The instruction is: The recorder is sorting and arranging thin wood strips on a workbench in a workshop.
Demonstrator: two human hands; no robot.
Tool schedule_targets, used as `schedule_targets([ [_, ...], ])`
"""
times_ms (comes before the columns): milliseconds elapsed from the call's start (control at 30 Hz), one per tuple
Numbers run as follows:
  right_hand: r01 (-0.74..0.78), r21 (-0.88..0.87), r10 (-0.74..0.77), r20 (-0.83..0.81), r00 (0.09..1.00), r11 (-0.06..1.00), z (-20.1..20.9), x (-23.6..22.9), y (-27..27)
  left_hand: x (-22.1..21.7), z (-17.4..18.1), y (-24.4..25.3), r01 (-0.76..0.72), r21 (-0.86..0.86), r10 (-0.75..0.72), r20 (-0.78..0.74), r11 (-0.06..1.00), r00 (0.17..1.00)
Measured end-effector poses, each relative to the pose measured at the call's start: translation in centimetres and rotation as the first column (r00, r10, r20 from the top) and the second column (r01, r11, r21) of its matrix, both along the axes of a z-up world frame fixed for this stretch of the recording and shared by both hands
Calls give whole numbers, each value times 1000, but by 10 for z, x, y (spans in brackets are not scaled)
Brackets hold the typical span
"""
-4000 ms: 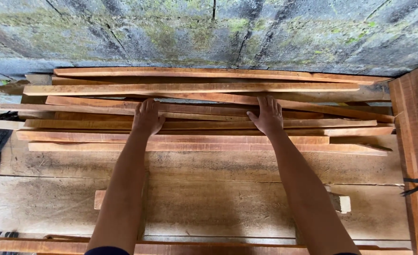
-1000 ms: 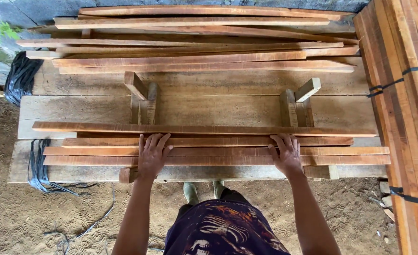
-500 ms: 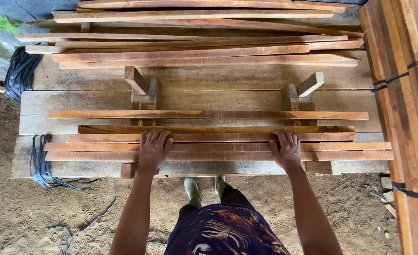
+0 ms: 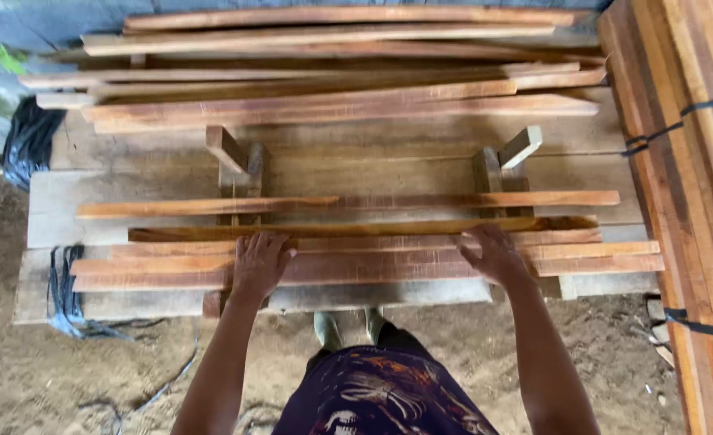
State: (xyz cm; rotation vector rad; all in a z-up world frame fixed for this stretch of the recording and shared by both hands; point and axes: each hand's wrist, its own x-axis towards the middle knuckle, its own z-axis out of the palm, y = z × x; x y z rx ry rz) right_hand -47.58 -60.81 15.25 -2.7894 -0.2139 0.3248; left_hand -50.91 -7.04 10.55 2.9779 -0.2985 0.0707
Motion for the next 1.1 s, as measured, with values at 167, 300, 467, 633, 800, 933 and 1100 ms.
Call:
schedule_targets([
  [167,-114,-64,118,54,992,991,14,9,6,15,-15,11,53,48,-55,29,997,998],
  [300,-149,-92,149,-3,989,985,11,21,6,30,-23,18,103,16,-100,-132,995,986],
  [467,-252,-222,249,-43,968,942,36,39,18,50,-24,22,163,186,-156,-49,969,987],
  [633,-277,-208,338,382,860,938,-32,37,0,45,-17,14,90,226,-147,253,970,956],
  [800,-173,-218,265,522,811,960,-53,-4,14,-6,13,-14,30,19,-34,255,999,966],
  [933,-159,-157,221,562,797,975,-74,-6,7,-6,-5,-9,-9,37,4,133,999,991],
  [1100,-68,-72,94,476,874,995,-84,-9,-1,2,-8,-12,18,-24,-14,164,1000,986],
])
